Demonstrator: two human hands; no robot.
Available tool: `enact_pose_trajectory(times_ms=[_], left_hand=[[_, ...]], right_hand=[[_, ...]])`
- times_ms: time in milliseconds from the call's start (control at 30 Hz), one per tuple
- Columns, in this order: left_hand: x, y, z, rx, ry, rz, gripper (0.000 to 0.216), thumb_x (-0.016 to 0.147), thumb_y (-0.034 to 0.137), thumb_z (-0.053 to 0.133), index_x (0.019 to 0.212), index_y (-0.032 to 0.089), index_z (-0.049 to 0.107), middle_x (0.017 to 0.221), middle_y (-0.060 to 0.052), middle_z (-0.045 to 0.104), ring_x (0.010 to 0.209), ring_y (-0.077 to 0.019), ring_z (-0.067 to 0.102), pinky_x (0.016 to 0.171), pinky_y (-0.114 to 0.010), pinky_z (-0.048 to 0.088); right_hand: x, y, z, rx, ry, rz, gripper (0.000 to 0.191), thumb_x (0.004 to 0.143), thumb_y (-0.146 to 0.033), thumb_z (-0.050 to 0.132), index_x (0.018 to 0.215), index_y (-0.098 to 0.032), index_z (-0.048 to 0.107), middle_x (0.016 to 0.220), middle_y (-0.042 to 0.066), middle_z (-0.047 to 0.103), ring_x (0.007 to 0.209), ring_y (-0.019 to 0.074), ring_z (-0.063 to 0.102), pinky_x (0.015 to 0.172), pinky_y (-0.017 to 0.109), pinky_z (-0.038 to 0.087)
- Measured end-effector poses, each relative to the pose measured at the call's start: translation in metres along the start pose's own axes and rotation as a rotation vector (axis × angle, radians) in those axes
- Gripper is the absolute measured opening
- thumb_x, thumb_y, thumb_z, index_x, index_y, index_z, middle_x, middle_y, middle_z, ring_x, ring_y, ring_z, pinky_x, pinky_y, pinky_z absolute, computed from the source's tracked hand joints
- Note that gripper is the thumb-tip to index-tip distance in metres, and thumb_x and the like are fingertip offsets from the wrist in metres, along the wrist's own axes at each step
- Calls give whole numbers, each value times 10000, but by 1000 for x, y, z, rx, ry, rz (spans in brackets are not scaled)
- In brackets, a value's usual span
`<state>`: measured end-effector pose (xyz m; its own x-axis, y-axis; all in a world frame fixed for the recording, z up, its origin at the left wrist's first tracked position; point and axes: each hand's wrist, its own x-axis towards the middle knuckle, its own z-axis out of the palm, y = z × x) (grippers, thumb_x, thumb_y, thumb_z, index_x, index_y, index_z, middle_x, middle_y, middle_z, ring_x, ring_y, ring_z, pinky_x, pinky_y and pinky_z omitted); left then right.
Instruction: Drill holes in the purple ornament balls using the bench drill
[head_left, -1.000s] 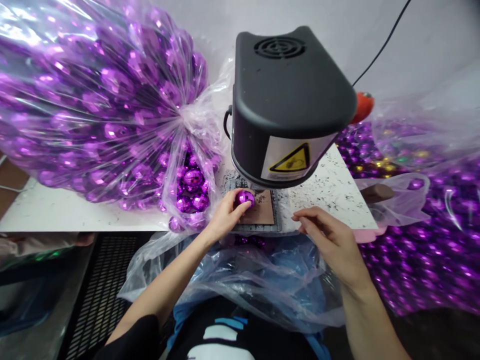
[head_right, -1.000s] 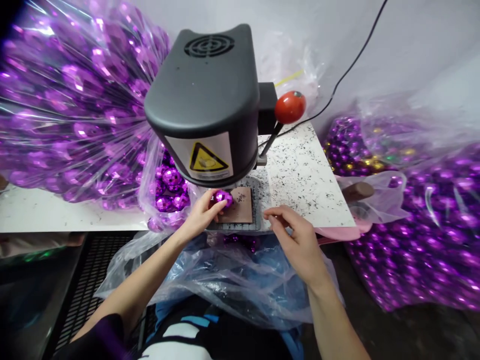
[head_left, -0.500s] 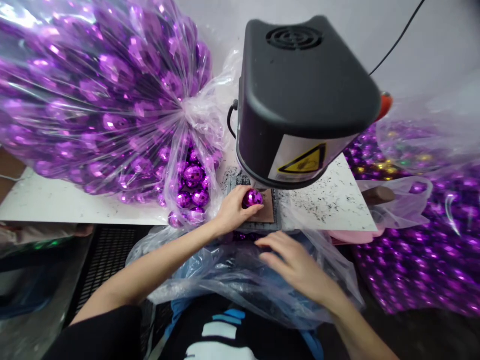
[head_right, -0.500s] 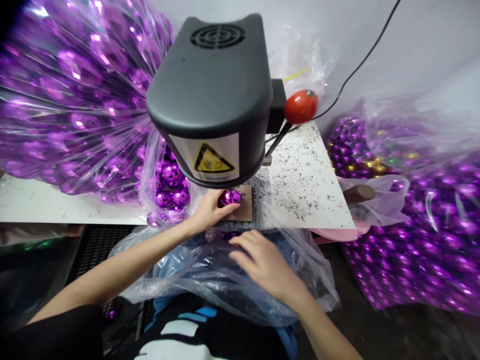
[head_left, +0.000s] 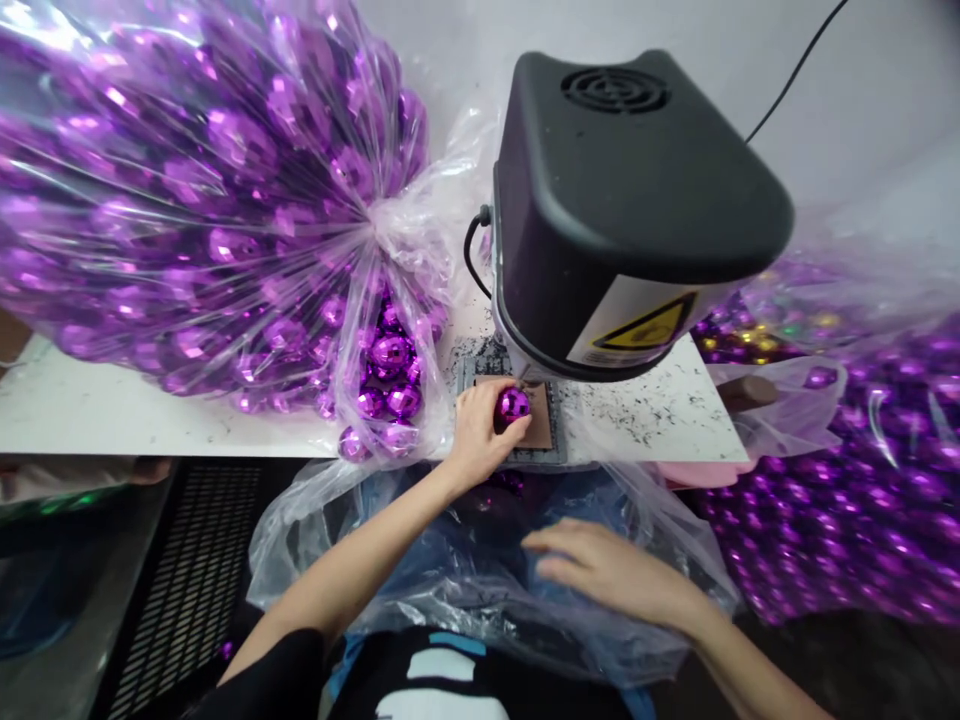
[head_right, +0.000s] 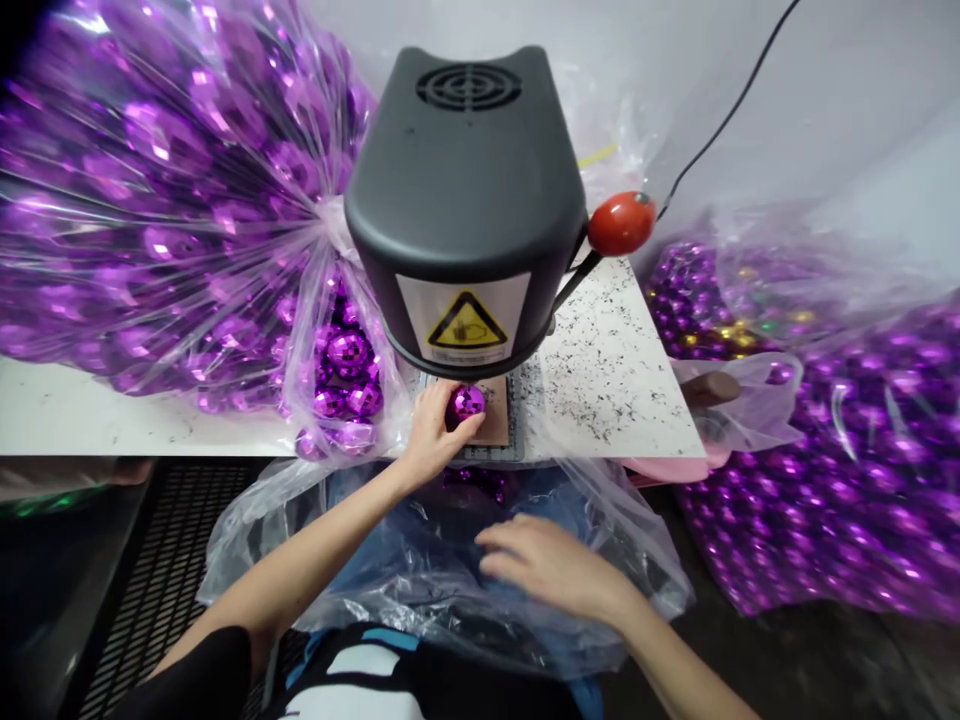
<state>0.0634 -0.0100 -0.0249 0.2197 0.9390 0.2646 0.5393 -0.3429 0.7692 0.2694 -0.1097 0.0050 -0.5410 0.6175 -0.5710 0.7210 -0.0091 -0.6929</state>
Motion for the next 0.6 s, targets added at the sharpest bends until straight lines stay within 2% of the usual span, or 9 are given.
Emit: enact_pose_trajectory(times_ms=[100,133,167,233,333,400,433,500,600], left_hand=[[-1,-3,4,-1,23,13,326,923,322,602,1217,202,532,1133,-66,647,1088,-237,571,1033,-420,367],[-1,-4,4,4,25,10,318,931,329,584,1218,203,526,1126,-66,646,1086,-237,571,1047,-431,362],[0,-5,5,11,26,7,313,937,333,571,1218,204,521,1119,-66,647,1082,-237,573,1058,-440,359],[-1,-7,6,28,26,7,323,942,353,567,1224,206,512,1126,-69,646,1091,-239,574,1075,-453,355],[-1,-8,7,52,31,19,385,928,403,608,1242,207,500,1181,-83,639,1150,-252,564,1101,-459,349],[-2,-7,7,71,36,26,417,908,420,645,1240,210,504,1214,-89,635,1178,-261,557,1111,-464,345],[-2,-7,7,79,40,27,425,900,420,659,1238,210,508,1221,-90,637,1181,-264,558,1113,-467,346],[-2,-7,7,90,41,30,443,883,422,686,1233,208,517,1216,-88,648,1175,-267,564,1116,-471,343],[1,-7,7,116,21,34,458,864,425,716,1226,209,538,1192,-76,671,1157,-262,575,1140,-481,314]], right_hand=[[5,35,-9,-58,298,186,565,980,-480,229,1328,-220,590,1356,114,579,1274,231,546,1142,458,417],[6,44,-8,-76,367,225,575,975,-460,222,1350,-194,567,1396,134,542,1317,255,511,1168,500,383],[7,51,-6,-91,411,250,576,965,-464,249,1355,-174,558,1411,150,525,1340,277,488,1178,529,364],[3,52,-2,-91,404,253,563,940,-517,337,1313,-178,590,1371,146,560,1300,289,525,1144,520,413],[-11,31,-6,-36,276,182,526,913,-611,406,1219,-261,653,1250,72,653,1135,216,643,1016,385,540],[-23,11,-21,14,263,143,523,904,-645,419,1219,-296,649,1240,38,663,1107,180,661,990,332,561],[-29,1,-32,50,306,135,524,895,-651,442,1218,-294,648,1246,37,661,1115,179,662,996,332,563],[-41,-16,-55,100,478,107,526,871,-652,496,1204,-278,656,1212,48,676,1087,180,677,979,327,580],[-57,-37,-84,93,756,-12,460,861,-615,544,1114,-261,693,1059,43,720,954,156,711,808,243,613]])
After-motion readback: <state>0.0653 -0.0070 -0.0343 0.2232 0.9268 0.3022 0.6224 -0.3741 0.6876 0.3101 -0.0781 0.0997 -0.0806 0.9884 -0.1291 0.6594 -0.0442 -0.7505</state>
